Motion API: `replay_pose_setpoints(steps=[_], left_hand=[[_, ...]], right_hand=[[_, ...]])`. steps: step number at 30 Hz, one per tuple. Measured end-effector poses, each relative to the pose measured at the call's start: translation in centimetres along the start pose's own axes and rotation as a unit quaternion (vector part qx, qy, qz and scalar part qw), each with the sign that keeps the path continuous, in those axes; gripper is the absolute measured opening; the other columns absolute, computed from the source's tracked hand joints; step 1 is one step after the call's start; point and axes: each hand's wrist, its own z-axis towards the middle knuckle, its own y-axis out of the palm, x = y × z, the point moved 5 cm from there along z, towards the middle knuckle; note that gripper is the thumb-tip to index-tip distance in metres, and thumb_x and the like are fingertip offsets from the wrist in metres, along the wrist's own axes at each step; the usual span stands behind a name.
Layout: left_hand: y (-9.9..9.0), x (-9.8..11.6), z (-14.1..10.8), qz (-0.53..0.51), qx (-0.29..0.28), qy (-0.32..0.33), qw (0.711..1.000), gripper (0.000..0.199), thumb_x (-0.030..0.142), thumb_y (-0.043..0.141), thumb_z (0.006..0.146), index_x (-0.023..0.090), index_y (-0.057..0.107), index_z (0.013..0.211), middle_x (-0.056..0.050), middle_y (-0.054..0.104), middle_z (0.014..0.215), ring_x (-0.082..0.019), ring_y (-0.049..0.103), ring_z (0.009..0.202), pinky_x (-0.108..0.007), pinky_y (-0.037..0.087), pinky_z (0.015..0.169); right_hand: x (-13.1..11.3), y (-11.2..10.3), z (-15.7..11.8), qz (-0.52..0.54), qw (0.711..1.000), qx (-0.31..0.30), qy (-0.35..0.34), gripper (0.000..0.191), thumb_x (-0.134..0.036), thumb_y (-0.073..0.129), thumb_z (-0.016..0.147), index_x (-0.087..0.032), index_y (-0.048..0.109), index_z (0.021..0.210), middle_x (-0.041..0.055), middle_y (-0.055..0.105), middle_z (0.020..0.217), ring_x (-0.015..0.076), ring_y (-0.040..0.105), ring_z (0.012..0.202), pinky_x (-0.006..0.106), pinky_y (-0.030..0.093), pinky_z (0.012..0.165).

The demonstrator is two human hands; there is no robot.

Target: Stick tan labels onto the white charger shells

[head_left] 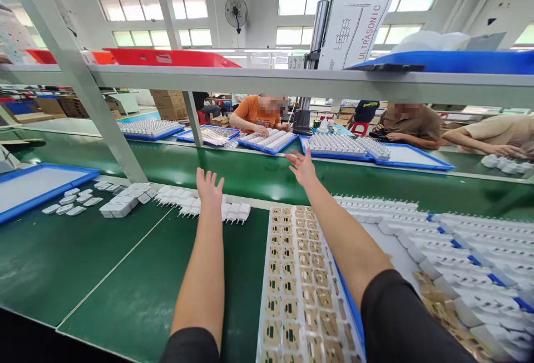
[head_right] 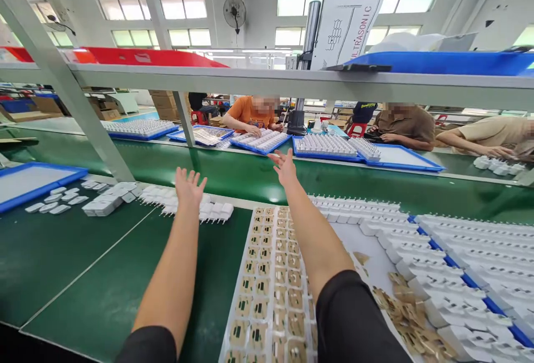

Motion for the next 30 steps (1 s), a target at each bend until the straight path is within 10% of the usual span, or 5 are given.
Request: replay_pose_setpoints(steps=[11,14,21,26,30], left_hand=[[5.4,-3.3,-5.9,-0.156,-0.188,-0.063,0.968,0.085,0.067,0.035,0.094,0.022,0.005,0.158,-0.017,0.057,0.142,-0.025,0.062,0.123,-0.044,0.052,0.101],[6.2,-3.9,-6.1,0.076,-0.222,0.004,0.972,0.074,0.064,0.008,0.097,0.020,0.017,0.157,-0.016,0.049,0.150,-0.022,0.052,0.135,-0.040,0.050,0.103],[8.4,-10.8,-10.6,0.509,-0.316,0.039,0.800,0.066,0.051,0.062,0.085,0.018,0.050,0.140,-0.019,0.036,0.157,-0.039,0.020,0.151,-0.056,0.025,0.117],[8.3,-14.0,-13.8,0.642,-0.414,0.037,0.645,0.049,0.036,0.074,0.081,0.016,0.062,0.124,-0.017,0.052,0.144,-0.038,0.042,0.139,-0.060,0.030,0.114],[8.2,-14.5,-13.9,0.687,-0.446,0.061,0.571,0.042,0.037,0.063,0.092,0.017,0.058,0.129,-0.012,0.051,0.143,-0.030,0.046,0.135,-0.058,0.033,0.113]], right_hand=[[0.1,-4.0,-1.3,0.055,0.998,-0.005,0.040,0.069,-0.067,0.019,0.097,-0.023,0.068,0.119,0.0101,0.075,0.111,0.0257,0.062,0.121,0.054,0.023,0.118],[-0.4,-5.4,-1.9,0.068,0.998,0.014,0.015,0.063,-0.068,0.017,0.097,-0.036,0.056,0.134,0.0016,0.061,0.139,0.0215,0.050,0.135,0.049,0.032,0.116],[-1.8,-7.0,-3.9,0.084,0.996,-0.012,0.004,0.056,-0.067,0.027,0.096,-0.037,0.056,0.133,0.0044,0.064,0.135,0.0246,0.051,0.135,0.054,0.037,0.112],[-4.1,-7.9,-4.6,0.123,0.992,-0.039,-0.015,0.076,-0.069,0.014,0.097,-0.019,0.071,0.107,0.0103,0.075,0.081,0.0251,0.067,0.115,0.039,0.051,0.098],[-4.0,-8.3,-5.0,0.136,0.989,-0.063,-0.008,0.070,-0.069,0.020,0.097,-0.021,0.072,0.103,0.0076,0.076,0.085,0.0245,0.069,0.108,0.039,0.054,0.093]])
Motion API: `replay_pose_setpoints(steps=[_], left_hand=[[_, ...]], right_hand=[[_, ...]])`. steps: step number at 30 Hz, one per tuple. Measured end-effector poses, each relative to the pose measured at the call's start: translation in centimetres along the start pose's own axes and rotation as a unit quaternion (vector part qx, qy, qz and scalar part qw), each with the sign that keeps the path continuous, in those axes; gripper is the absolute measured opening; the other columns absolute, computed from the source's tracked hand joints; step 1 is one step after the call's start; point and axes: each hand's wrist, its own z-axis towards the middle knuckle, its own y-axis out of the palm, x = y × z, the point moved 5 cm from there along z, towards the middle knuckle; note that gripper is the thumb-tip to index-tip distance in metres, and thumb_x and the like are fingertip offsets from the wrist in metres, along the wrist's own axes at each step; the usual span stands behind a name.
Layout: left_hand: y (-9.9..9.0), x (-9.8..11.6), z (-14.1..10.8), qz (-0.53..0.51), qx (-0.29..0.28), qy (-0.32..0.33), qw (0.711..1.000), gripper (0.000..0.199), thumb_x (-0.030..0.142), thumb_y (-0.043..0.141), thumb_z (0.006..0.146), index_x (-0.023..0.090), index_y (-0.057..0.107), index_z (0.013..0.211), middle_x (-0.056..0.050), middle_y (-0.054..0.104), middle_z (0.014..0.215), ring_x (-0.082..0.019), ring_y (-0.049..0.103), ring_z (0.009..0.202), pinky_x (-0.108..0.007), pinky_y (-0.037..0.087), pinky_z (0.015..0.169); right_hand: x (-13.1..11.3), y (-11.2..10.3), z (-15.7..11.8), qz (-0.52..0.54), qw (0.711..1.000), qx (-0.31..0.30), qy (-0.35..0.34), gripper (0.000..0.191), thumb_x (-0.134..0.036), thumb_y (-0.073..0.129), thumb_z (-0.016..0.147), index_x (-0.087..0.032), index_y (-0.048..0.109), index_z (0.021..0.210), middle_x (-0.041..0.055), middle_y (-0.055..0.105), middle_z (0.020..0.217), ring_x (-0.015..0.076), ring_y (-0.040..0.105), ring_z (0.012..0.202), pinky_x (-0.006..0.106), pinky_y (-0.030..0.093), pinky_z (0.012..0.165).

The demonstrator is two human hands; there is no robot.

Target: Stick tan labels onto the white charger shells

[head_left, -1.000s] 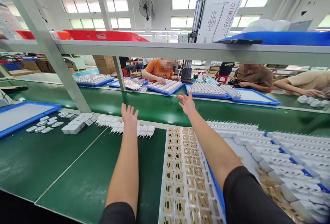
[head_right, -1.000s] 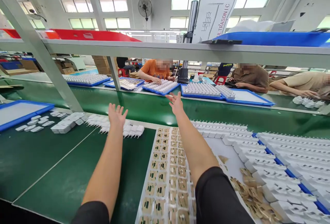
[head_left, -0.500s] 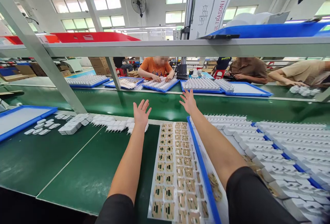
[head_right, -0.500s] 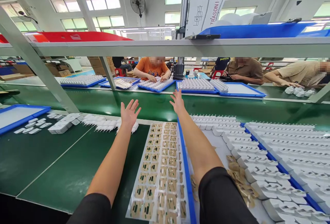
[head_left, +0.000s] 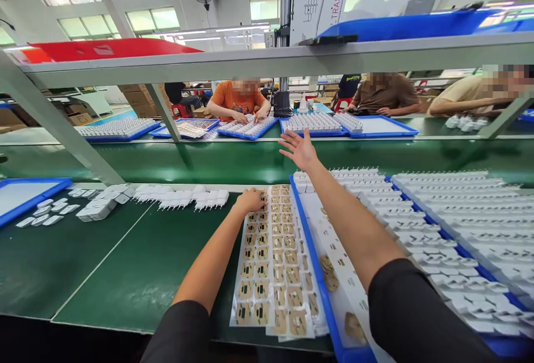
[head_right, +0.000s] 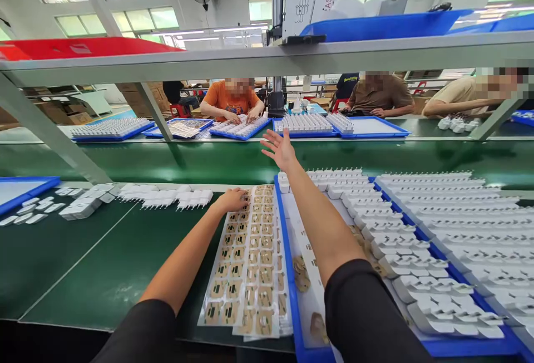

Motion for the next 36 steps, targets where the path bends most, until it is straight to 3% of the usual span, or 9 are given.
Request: replay_pose_setpoints(steps=[4,8,12,17,22,25,28,32,36], left_hand=[[0.0,0.2,0.0,0.028,0.014,-0.003,0.999,0.049,0.046,0.063,0.089,0.018,0.058,0.129,-0.016,0.051,0.144,-0.035,0.040,0.139,-0.057,0.030,0.114],[0.1,1.0,-0.6,0.023,0.054,-0.022,0.998,0.059,0.067,0.057,0.083,0.020,0.065,0.118,-0.021,0.056,0.136,-0.044,0.041,0.136,-0.059,0.033,0.110],[0.2,1.8,-1.3,0.005,0.087,-0.039,0.995,0.062,0.068,0.062,0.078,0.016,0.067,0.111,-0.026,0.057,0.132,-0.050,0.043,0.131,-0.063,0.036,0.104],[0.2,2.2,-1.3,-0.038,0.102,-0.048,0.993,0.041,0.050,0.068,0.082,0.017,0.068,0.107,-0.023,0.061,0.127,-0.045,0.045,0.131,-0.059,0.038,0.104],[-1.5,0.7,-0.7,-0.114,0.084,-0.063,0.988,0.031,0.038,0.061,0.093,0.016,0.063,0.116,-0.011,0.062,0.124,-0.025,0.059,0.115,-0.049,0.048,0.100],[-3.2,-0.4,-0.4,-0.172,0.068,-0.069,0.980,0.029,0.036,0.059,0.096,0.017,0.062,0.117,-0.009,0.063,0.121,-0.021,0.063,0.105,-0.042,0.055,0.091],[-4.1,-0.3,-0.3,-0.236,0.071,-0.069,0.967,0.028,0.035,0.058,0.096,0.016,0.062,0.116,-0.009,0.063,0.119,-0.021,0.064,0.103,-0.041,0.056,0.089],[-3.4,1.9,-0.9,-0.327,0.066,-0.056,0.941,0.031,0.037,0.059,0.095,0.015,0.062,0.117,-0.009,0.065,0.116,-0.020,0.065,0.099,-0.040,0.057,0.085],[-1.9,4.4,-2.0,-0.414,0.040,-0.022,0.909,0.035,0.042,0.057,0.094,0.018,0.063,0.119,-0.012,0.070,0.108,-0.021,0.067,0.092,-0.037,0.061,0.076]], right_hand=[[0.6,-0.4,-0.5,-0.011,1.000,-0.006,0.005,0.070,-0.067,0.022,0.098,-0.018,0.072,0.097,0.0089,0.074,0.076,0.0253,0.071,0.103,0.039,0.051,0.096],[1.0,-0.2,-0.9,0.001,1.000,-0.013,-0.002,0.068,-0.070,0.020,0.097,-0.026,0.069,0.113,0.0068,0.076,0.104,0.0254,0.065,0.118,0.044,0.049,0.101],[2.0,0.3,-0.8,-0.049,0.999,0.005,0.023,0.082,-0.075,0.014,0.093,-0.018,0.074,0.095,0.0146,0.075,0.108,0.0291,0.063,0.120,0.045,0.047,0.104],[4.1,0.6,-0.7,-0.112,0.992,0.041,0.043,0.051,-0.065,0.037,0.096,-0.033,0.065,0.123,0.0005,0.044,0.155,0.0263,0.039,0.143,0.053,0.028,0.118],[6.8,1.5,-1.6,-0.176,0.981,0.035,0.076,0.052,-0.059,0.041,0.097,-0.036,0.047,0.143,0.0009,0.033,0.161,0.0228,0.030,0.148,0.053,0.023,0.120],[8.5,2.3,-2.9,-0.216,0.969,0.002,0.123,0.052,-0.055,0.052,0.094,-0.028,0.055,0.138,0.0100,0.051,0.149,0.0265,0.048,0.137,0.050,0.038,0.113],[9.7,3.0,-4.9,-0.244,0.950,-0.057,0.188,0.069,-0.052,0.070,0.082,-0.020,0.051,0.140,0.0178,0.069,0.122,0.0306,0.071,0.101,0.050,0.058,0.087],[9.3,2.6,-7.1,-0.270,0.933,-0.103,0.214,0.107,-0.039,0.084,0.071,-0.025,0.020,0.155,0.0151,0.070,0.120,0.0236,0.074,0.075,0.037,0.062,0.060],[8.6,0.8,-7.9,-0.302,0.919,-0.105,0.229,0.109,-0.037,0.085,0.068,-0.020,0.023,0.155,0.0162,0.073,0.107,0.0244,0.072,0.069,0.036,0.060,0.054]])
